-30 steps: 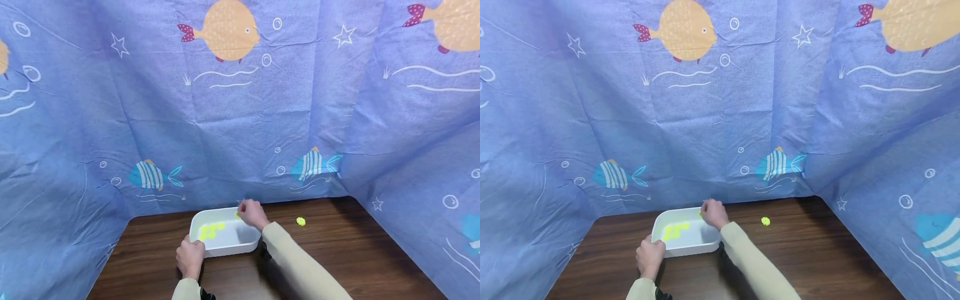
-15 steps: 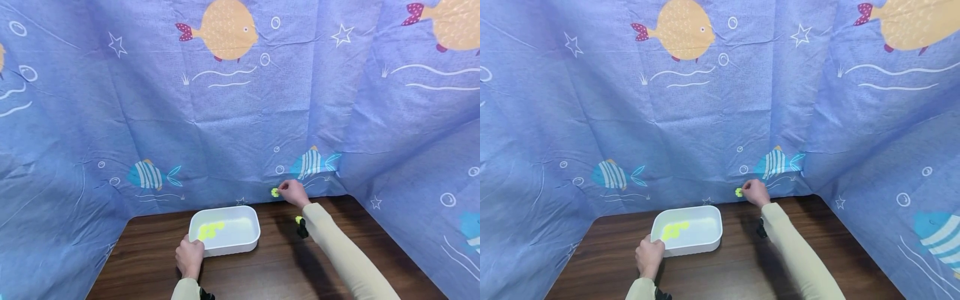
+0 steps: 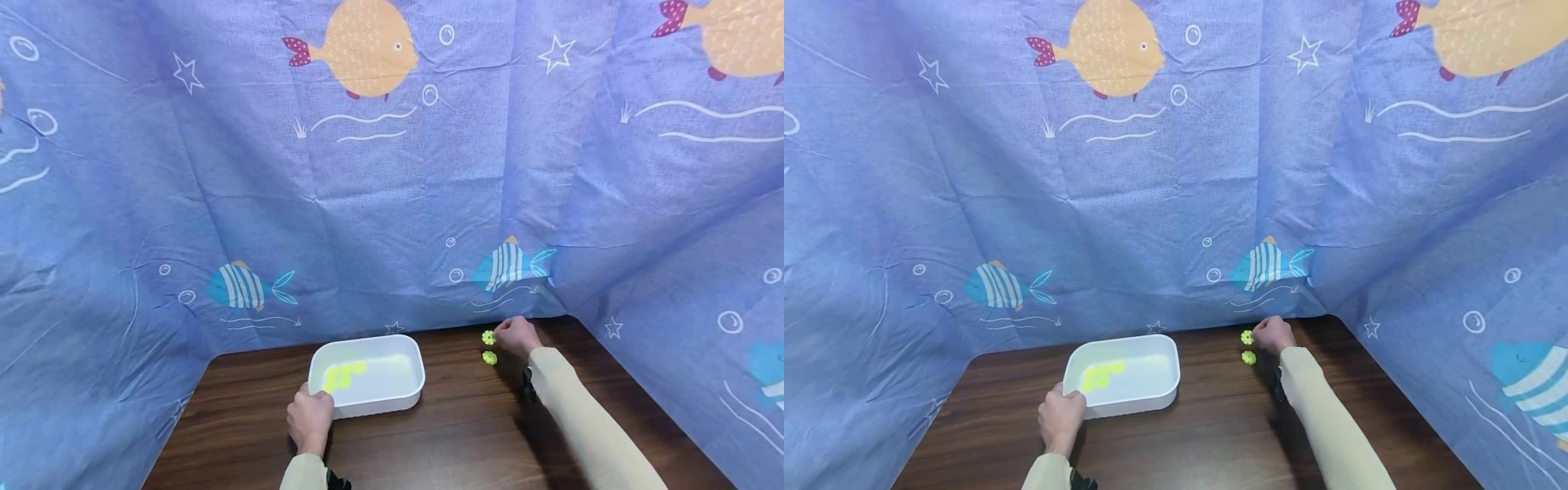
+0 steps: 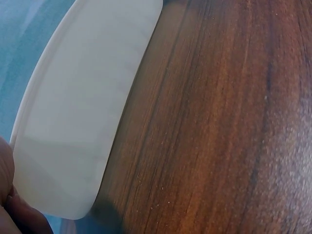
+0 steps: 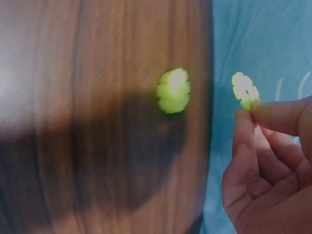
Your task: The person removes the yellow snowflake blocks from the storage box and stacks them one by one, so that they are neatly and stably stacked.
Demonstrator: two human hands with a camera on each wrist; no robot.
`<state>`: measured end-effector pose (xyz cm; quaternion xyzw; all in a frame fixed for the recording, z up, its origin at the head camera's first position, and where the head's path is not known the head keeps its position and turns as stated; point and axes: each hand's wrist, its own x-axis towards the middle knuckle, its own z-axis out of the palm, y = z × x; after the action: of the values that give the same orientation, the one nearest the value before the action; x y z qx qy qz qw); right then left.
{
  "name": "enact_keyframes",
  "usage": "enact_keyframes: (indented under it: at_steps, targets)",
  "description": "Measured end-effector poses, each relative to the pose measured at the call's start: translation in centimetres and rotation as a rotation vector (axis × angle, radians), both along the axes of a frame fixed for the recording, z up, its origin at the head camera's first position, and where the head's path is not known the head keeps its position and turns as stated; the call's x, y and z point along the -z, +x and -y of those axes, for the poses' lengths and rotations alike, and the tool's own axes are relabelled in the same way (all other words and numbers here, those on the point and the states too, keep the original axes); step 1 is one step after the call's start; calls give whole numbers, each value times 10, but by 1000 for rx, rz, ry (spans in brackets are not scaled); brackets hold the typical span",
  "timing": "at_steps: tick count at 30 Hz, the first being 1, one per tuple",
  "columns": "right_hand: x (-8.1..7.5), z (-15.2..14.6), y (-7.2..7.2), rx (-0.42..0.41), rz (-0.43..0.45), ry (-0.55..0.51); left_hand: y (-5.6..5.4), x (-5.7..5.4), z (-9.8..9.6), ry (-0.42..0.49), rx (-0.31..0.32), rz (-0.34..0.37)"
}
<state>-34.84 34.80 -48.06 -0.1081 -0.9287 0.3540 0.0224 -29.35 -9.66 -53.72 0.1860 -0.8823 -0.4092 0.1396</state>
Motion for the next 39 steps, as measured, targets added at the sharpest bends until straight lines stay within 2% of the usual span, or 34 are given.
enact_keyframes:
  at_steps: [6, 17, 28, 39]
  targets:
    - [15, -3, 3, -34, 50, -115, -1, 1, -1, 7, -3, 6]
    - [35, -5, 4, -37, 60, -95, -2, -1, 0, 0, 6, -3]
    - [42, -5, 3, 5, 86, -119, 0, -2, 0, -6, 13, -23]
    - [43, -4, 4, 24, 67, -120, 1, -1, 0, -5, 15, -19]
